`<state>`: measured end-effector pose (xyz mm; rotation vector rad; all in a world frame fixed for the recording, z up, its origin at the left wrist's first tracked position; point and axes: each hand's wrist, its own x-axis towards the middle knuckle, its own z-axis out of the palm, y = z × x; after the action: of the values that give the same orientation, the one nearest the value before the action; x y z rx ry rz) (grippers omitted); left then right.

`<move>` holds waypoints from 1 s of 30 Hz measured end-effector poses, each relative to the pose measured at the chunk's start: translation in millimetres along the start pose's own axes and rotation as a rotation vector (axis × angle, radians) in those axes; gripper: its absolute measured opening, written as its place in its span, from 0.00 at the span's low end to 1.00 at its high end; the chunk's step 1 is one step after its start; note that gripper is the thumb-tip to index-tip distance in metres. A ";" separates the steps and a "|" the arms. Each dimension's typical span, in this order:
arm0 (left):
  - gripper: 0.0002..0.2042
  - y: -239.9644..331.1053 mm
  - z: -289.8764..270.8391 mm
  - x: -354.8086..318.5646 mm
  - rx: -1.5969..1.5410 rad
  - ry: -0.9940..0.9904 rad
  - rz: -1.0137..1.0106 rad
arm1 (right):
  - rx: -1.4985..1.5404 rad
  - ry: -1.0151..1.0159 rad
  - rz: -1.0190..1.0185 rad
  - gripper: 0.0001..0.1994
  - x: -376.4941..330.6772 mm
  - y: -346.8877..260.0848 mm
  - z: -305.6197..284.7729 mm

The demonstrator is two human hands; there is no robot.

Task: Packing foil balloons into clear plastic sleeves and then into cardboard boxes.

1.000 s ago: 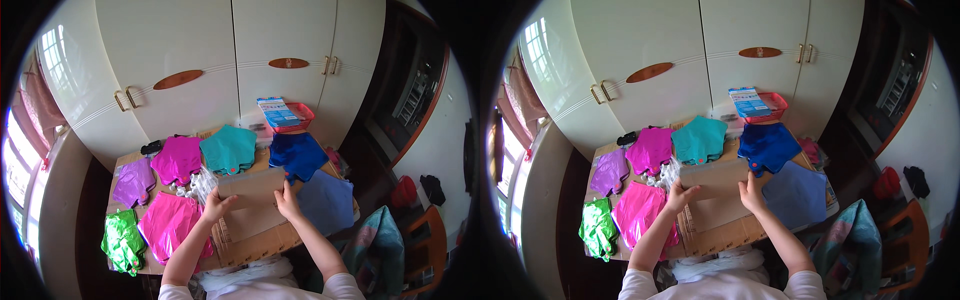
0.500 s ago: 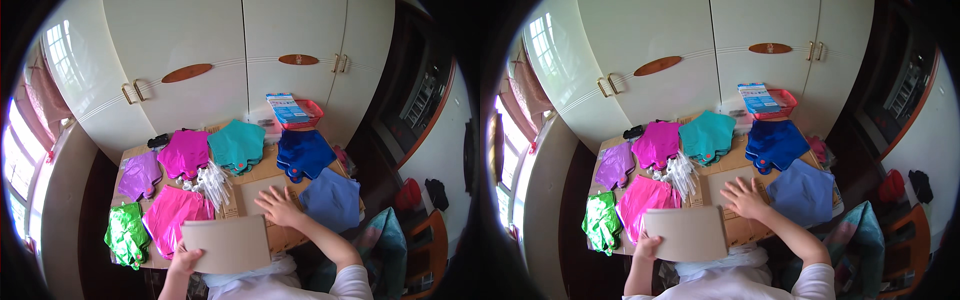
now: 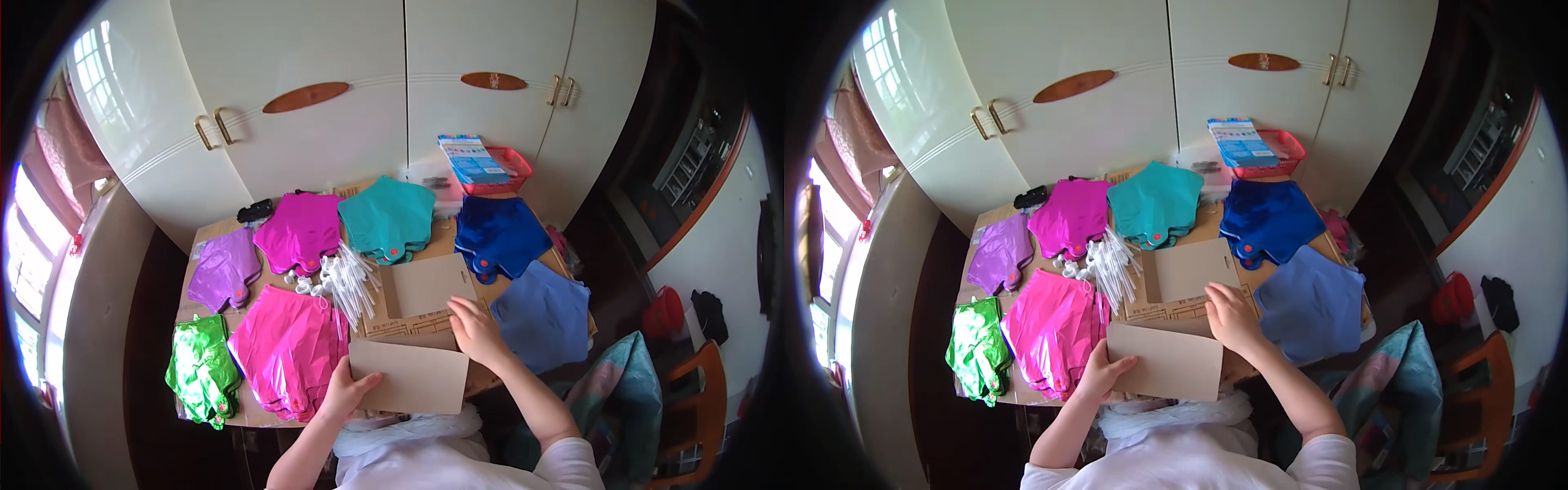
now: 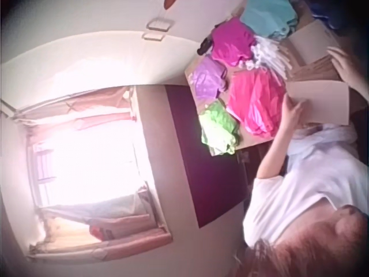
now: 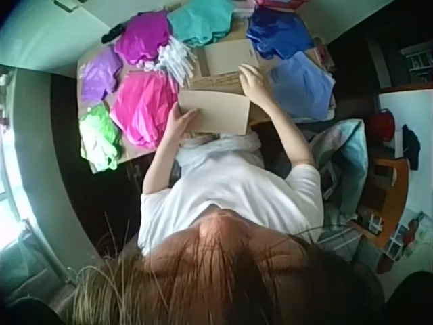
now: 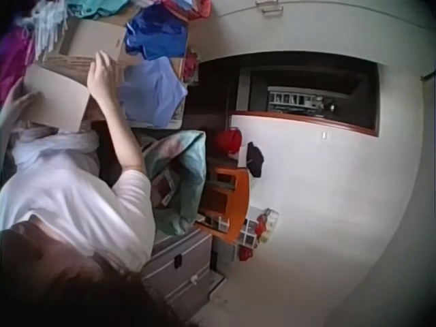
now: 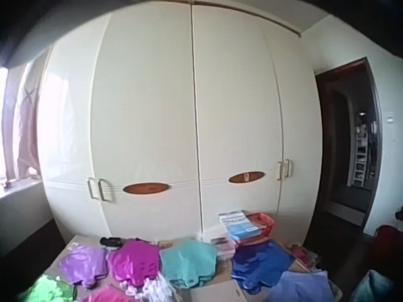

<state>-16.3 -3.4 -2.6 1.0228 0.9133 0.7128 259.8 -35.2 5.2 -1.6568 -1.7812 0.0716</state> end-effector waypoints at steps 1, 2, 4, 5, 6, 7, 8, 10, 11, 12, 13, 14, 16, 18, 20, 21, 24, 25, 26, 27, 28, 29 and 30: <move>0.23 -1.5 0.8 0.8 0.055 0.048 -0.008 | 0.063 0.005 0.057 0.17 -10.5 -4.3 -6.2; 0.23 -5.5 0.2 0.9 0.054 0.073 0.002 | 0.126 0.010 0.114 0.17 -19.8 -9.7 -11.9; 0.23 -13.1 -1.8 3.3 0.058 0.121 0.028 | 0.355 -0.025 0.363 0.18 -35.1 -24.0 -23.1; 0.24 -17.9 -2.7 5.9 0.040 0.137 0.073 | 0.373 -0.041 0.406 0.18 -41.6 -30.1 -26.2; 0.25 -20.0 -0.6 9.2 0.062 0.153 0.114 | 0.387 -0.053 0.449 0.18 -48.1 -32.8 -27.9; 0.27 -21.4 2.1 12.2 0.084 0.170 0.157 | 0.099 -0.059 0.215 0.19 -57.0 -27.5 -21.1; 0.29 -22.1 4.2 13.9 0.106 0.188 0.200 | 0.050 -0.105 0.191 0.20 -64.1 -30.5 -16.0; 0.33 -18.8 4.8 14.4 0.317 0.128 0.297 | 0.074 -0.100 0.184 0.21 -66.8 -35.5 -8.0; 0.36 -17.0 5.3 13.2 0.422 0.098 0.346 | 0.093 -0.080 0.206 0.21 -67.1 -38.2 -6.2; 0.37 -15.8 5.9 9.7 0.556 0.124 0.342 | 0.115 -0.060 0.222 0.22 -66.4 -41.8 -4.6; 0.38 -15.7 7.2 5.0 0.690 0.149 0.336 | 0.138 -0.040 0.239 0.22 -66.1 -44.6 -4.1; 0.39 -16.9 8.4 1.8 0.824 0.175 0.328 | 0.138 -0.048 0.239 0.22 -65.9 -46.8 -4.6; 0.39 -18.8 10.2 0.3 0.757 0.167 0.321 | 0.133 -0.062 0.239 0.23 -64.2 -51.3 -7.3; 0.38 -20.5 10.5 -0.1 0.786 0.176 0.341 | 0.178 -0.054 0.235 0.23 -61.6 -53.8 -9.7; 0.38 -21.9 10.7 -0.2 0.766 0.183 0.362 | 0.239 -0.051 0.263 0.24 -61.5 -53.8 -9.8; 0.37 -22.6 10.6 -0.3 0.756 0.187 0.373 | 0.278 -0.052 0.294 0.24 -62.2 -52.8 -9.8; 0.37 -24.8 10.9 0.7 0.716 0.180 0.394 | 0.646 0.087 0.417 0.25 -61.3 -52.0 -4.8; 0.37 -25.9 11.0 1.6 0.680 0.176 0.385 | 0.805 0.157 0.463 0.25 -61.0 -52.2 -2.6; 0.38 -26.9 10.9 2.5 0.645 0.171 0.376 | 0.921 0.143 0.505 0.24 -59.4 -52.9 -1.5; 0.38 -27.6 10.8 3.0 0.611 0.170 0.368 | 1.039 0.128 0.545 0.23 -55.8 -53.2 -0.9; 0.40 -29.0 9.6 3.2 0.577 0.179 0.389 | 1.157 0.112 0.584 0.22 -51.5 -52.6 -1.3; 0.41 -30.8 7.6 2.9 0.543 0.189 0.409 | 1.234 -0.092 0.570 0.19 -45.1 -46.9 -6.3; 0.42 -26.6 8.7 2.7 0.510 0.199 0.433 | 1.259 -0.093 0.532 0.17 -46.8 -43.8 -5.2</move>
<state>-5.2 -14.3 -26.0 1.6554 1.0891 0.9804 222.2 -87.2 9.5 -1.0664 -0.8648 1.2341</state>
